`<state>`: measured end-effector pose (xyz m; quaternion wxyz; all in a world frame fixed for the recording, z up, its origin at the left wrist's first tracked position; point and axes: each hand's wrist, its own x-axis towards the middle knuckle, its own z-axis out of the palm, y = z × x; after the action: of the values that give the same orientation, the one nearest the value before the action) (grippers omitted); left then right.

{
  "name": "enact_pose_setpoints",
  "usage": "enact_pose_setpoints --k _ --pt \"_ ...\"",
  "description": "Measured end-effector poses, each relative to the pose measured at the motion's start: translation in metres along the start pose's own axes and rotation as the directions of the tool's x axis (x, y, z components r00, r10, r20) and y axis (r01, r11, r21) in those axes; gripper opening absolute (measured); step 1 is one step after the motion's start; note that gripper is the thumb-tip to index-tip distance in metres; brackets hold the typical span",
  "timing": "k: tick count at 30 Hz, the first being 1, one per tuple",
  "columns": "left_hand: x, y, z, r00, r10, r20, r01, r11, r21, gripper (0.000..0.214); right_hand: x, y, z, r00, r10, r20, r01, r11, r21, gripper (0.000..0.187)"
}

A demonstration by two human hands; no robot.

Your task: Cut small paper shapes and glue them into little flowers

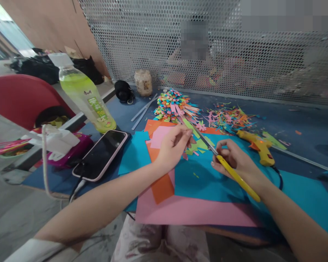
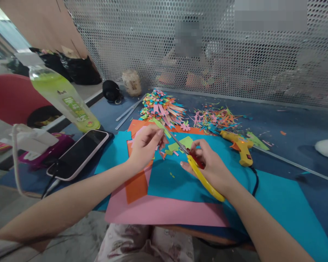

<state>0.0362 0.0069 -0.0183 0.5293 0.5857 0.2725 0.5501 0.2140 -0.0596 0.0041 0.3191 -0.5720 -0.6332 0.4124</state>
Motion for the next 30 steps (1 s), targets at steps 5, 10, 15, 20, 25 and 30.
enact_pose_setpoints --k 5,10,15,20,25,30 --pt "-0.0007 -0.0019 0.0024 1.000 -0.003 0.003 0.004 0.999 -0.043 0.023 -0.0005 0.0013 0.0008 1.000 0.002 0.008 -0.002 1.000 0.016 0.035" --pt "-0.0020 -0.0020 0.0049 1.000 0.011 0.010 -0.011 1.000 -0.025 0.022 -0.0008 -0.0001 0.0026 1.000 0.020 -0.007 -0.020 1.000 -0.008 0.035" --pt "-0.0050 -0.0021 0.0060 1.000 -0.006 0.025 0.005 1.000 0.016 0.022 -0.0010 0.0000 0.0031 1.000 0.002 -0.017 -0.002 1.000 -0.025 0.034" --pt "-0.0058 -0.0007 0.0064 1.000 0.002 0.031 -0.003 1.000 0.007 0.021 -0.0006 0.0028 0.0040 0.999 -0.028 -0.021 0.027 0.998 -0.060 0.034" --pt "-0.0054 -0.0006 0.0069 1.000 -0.007 0.022 0.007 1.000 0.007 0.024 -0.0005 0.0044 0.0047 0.998 -0.039 -0.042 0.035 0.996 -0.085 0.033" --pt "-0.0058 -0.0017 0.0064 0.999 0.004 0.033 -0.005 1.000 0.016 0.022 -0.0004 0.0043 0.0047 0.998 -0.045 -0.049 0.040 0.994 -0.106 0.034"
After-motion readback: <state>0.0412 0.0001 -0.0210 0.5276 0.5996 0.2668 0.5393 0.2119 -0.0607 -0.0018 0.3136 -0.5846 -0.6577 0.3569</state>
